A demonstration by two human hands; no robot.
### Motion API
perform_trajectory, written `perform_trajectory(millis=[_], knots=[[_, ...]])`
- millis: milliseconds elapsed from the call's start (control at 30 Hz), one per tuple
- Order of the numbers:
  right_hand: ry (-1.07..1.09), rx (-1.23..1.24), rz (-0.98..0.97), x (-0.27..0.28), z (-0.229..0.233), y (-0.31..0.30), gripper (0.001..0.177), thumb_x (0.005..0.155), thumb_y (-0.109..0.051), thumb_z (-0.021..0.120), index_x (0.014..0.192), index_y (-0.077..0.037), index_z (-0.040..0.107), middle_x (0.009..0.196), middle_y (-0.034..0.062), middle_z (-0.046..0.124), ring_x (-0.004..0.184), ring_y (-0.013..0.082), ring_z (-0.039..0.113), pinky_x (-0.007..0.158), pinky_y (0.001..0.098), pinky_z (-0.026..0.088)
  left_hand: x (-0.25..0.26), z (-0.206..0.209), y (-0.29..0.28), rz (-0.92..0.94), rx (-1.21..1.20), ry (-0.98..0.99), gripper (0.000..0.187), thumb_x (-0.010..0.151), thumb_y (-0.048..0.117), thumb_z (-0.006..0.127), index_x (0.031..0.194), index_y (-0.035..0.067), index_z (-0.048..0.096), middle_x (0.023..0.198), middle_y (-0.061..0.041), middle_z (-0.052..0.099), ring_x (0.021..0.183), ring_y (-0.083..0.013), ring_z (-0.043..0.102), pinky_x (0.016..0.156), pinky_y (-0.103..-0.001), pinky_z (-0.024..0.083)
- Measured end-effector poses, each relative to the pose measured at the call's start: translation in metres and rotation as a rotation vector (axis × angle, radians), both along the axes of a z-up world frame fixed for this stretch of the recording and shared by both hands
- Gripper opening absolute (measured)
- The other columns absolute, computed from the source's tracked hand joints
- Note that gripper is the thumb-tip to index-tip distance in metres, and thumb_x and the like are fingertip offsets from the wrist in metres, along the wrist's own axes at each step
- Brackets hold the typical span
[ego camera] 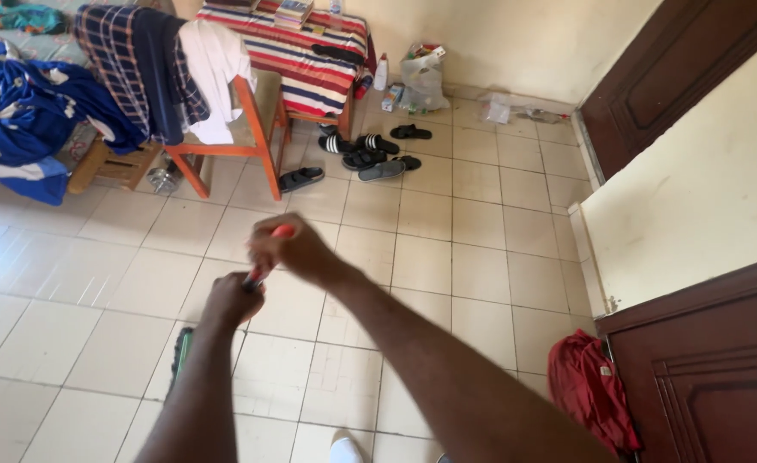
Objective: Sweeping the floor with a broom and then folding a shirt.
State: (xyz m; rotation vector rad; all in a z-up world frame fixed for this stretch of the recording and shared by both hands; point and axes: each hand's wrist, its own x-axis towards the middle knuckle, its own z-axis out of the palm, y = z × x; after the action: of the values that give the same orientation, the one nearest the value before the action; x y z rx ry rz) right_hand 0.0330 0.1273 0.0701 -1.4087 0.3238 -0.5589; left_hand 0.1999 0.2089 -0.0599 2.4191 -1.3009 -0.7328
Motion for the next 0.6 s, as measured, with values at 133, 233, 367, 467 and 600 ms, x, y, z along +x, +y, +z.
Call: perform_trajectory(millis=[133, 233, 367, 467, 600], knots=[[0.021, -0.002, -0.004, -0.006, 0.026, -0.011, 0.028, 0.092, -0.01, 0.062, 0.065, -0.006, 0.057, 0.063, 0.0035, 0.058, 0.064, 0.0142, 0.058, 0.067, 0.031, 0.048, -0.001, -0.016, -0.011, -0.015, -0.162, -0.049, 0.02, 0.086, 0.022, 0.066, 0.097, 0.008, 0.075, 0.097, -0.02, 0.075, 0.094, -0.0398, 0.071, 0.087, -0.05, 0.056], [0.097, -0.014, 0.03, -0.007, 0.056, -0.012, 0.031, 0.093, -0.01, 0.062, 0.063, -0.009, 0.051, 0.061, 0.0023, 0.052, 0.064, 0.0145, 0.057, 0.069, 0.0305, 0.048, -0.009, 0.001, -0.01, 0.019, -0.277, 0.058, 0.017, 0.083, 0.016, 0.062, 0.09, 0.009, 0.076, 0.087, -0.02, 0.074, 0.088, -0.0405, 0.07, 0.083, -0.049, 0.055], [0.113, -0.066, 0.093, 0.002, 0.089, -0.013, 0.034, 0.092, -0.011, 0.061, 0.061, -0.009, 0.049, 0.058, 0.0025, 0.05, 0.061, 0.0156, 0.057, 0.067, 0.0319, 0.049, -0.018, 0.032, -0.007, 0.045, -0.452, 0.165, 0.021, 0.082, 0.01, 0.054, 0.083, 0.009, 0.075, 0.075, -0.018, 0.072, 0.073, -0.0378, 0.069, 0.075, -0.047, 0.055], [0.086, -0.146, 0.118, 0.016, 0.108, -0.011, 0.035, 0.093, -0.012, 0.061, 0.06, -0.008, 0.05, 0.056, 0.0026, 0.051, 0.058, 0.0161, 0.059, 0.062, 0.032, 0.051, -0.012, 0.062, -0.006, 0.093, -0.426, 0.201, 0.023, 0.086, 0.012, 0.052, 0.082, 0.007, 0.074, 0.071, -0.018, 0.07, 0.066, -0.0357, 0.068, 0.07, -0.047, 0.055], [0.101, -0.18, 0.073, 0.052, 0.14, 0.004, 0.037, 0.092, -0.016, 0.061, 0.058, -0.007, 0.051, 0.052, 0.0027, 0.054, 0.05, 0.0155, 0.062, 0.055, 0.0315, 0.056, 0.012, 0.089, 0.004, 0.139, -0.42, 0.22, 0.024, 0.087, 0.014, 0.053, 0.079, 0.004, 0.073, 0.072, -0.018, 0.071, 0.067, -0.0323, 0.069, 0.07, -0.044, 0.056]])
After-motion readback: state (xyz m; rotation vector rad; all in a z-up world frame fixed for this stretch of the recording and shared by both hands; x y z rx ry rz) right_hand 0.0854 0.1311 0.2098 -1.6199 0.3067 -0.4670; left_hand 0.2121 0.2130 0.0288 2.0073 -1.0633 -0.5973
